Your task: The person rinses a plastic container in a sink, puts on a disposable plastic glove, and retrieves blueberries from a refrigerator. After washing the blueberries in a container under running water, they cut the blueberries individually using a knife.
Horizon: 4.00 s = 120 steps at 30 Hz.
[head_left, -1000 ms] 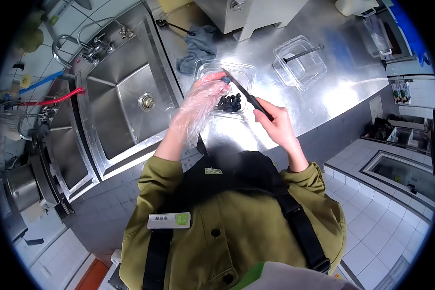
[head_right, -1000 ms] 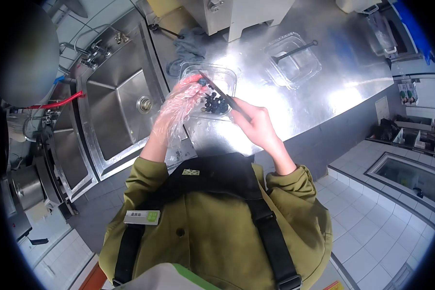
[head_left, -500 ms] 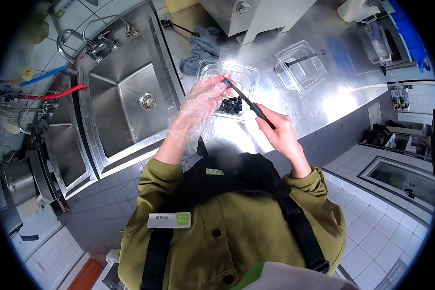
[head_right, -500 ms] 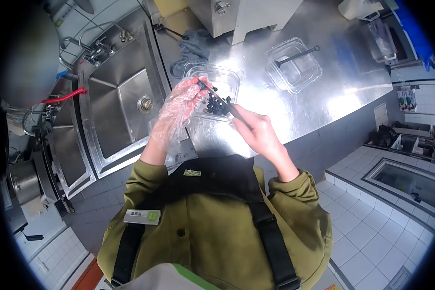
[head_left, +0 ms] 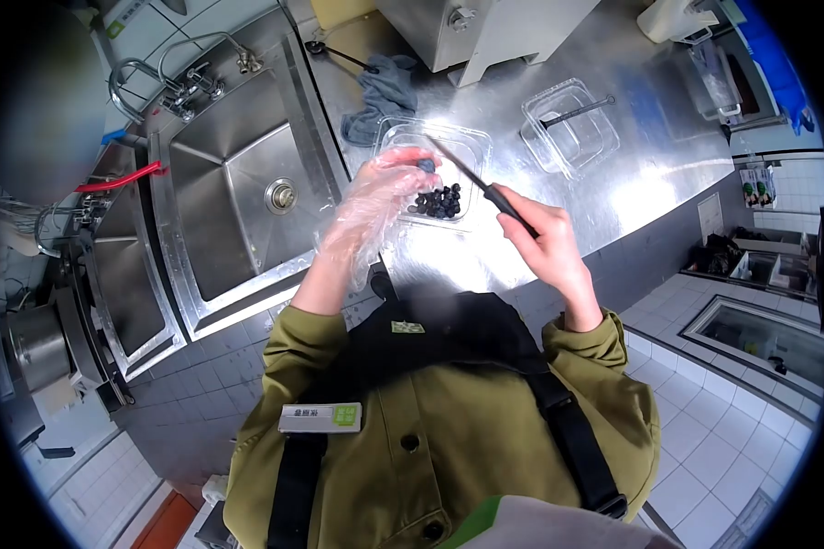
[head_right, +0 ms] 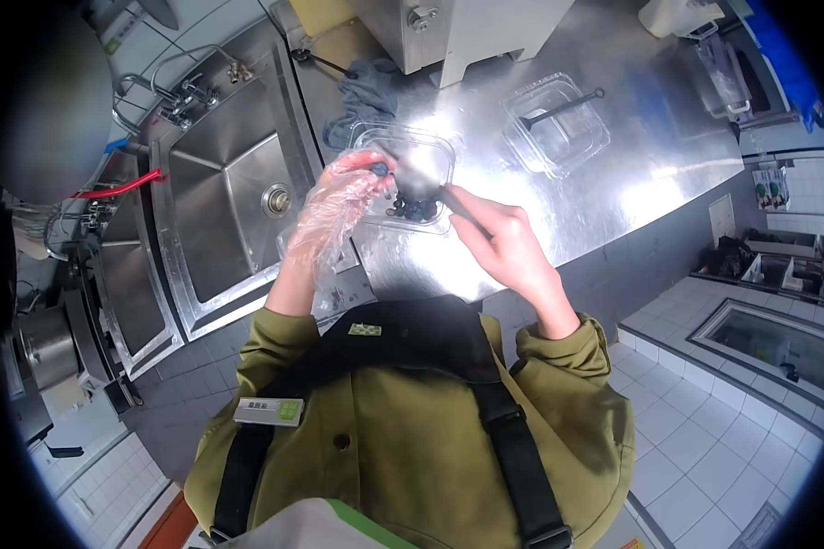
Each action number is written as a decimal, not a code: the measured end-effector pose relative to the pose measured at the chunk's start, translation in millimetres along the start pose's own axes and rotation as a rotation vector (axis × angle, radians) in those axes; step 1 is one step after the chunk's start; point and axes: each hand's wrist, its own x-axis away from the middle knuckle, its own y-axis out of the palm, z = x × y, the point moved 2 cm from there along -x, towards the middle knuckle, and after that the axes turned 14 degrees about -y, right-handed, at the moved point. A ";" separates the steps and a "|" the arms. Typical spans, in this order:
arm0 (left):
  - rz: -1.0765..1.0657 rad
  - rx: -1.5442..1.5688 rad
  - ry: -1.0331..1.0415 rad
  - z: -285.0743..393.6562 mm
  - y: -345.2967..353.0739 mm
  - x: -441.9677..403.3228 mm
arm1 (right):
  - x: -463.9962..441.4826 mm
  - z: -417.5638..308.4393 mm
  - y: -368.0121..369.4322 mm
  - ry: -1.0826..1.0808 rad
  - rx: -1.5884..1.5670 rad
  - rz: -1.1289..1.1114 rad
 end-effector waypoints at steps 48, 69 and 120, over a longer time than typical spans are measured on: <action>0.090 0.070 0.141 -27.2 -20.7 -8.3 | 2.8 25.5 51.8 0.096 -0.062 0.023; 0.497 -0.009 0.173 -42.3 -35.0 -49.1 | 15.0 44.1 31.3 0.594 -0.509 -0.068; -0.049 -0.062 -0.122 -14.5 21.5 -6.4 | 10.1 10.4 3.1 -0.015 -0.066 -0.005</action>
